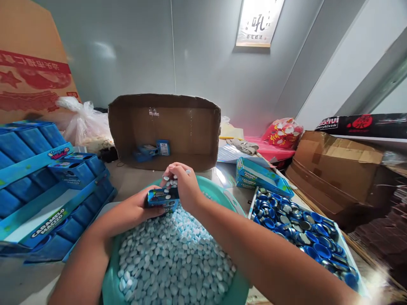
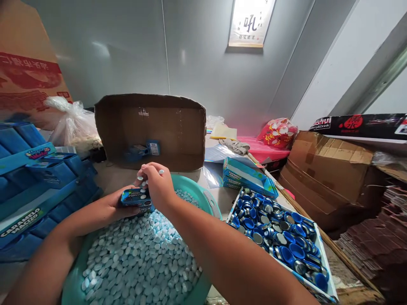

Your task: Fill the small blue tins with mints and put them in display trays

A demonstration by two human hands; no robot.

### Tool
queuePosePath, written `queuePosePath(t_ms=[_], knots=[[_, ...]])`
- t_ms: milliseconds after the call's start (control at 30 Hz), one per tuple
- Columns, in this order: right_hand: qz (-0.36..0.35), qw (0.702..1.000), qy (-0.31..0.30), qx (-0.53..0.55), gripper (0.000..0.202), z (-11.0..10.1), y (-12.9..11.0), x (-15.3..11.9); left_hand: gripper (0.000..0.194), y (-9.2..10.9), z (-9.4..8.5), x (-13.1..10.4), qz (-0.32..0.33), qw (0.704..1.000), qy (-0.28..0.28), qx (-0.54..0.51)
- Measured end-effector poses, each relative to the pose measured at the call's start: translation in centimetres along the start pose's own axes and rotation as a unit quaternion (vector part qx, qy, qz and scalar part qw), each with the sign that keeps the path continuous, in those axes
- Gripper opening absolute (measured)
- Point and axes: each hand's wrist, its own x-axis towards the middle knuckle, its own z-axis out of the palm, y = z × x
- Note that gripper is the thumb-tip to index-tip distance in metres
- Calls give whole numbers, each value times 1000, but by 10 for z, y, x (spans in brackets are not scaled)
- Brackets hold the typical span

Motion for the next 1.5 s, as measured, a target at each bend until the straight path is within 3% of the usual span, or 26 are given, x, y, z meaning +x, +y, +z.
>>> queuePosePath(t_ms=[233, 700, 900, 1267, 1500], knots=[[-4, 1000, -1, -4, 21, 0, 2, -1, 65, 1, 1, 2, 3, 1000, 3, -13], [-19, 995, -15, -101, 21, -1, -1, -2, 55, 10, 1, -4, 5, 1000, -1, -6], [-35, 995, -16, -94, 25, 0, -4, -2, 53, 9, 1, -4, -1, 1000, -2, -13], [-34, 996, -25, -73, 27, 1, -7, -5, 61, 13, 2, -5, -13, 1000, 15, 11], [-21, 991, -41, -125, 32, -2, -9, -4, 62, 14, 2, -5, 8, 1000, 14, 8]])
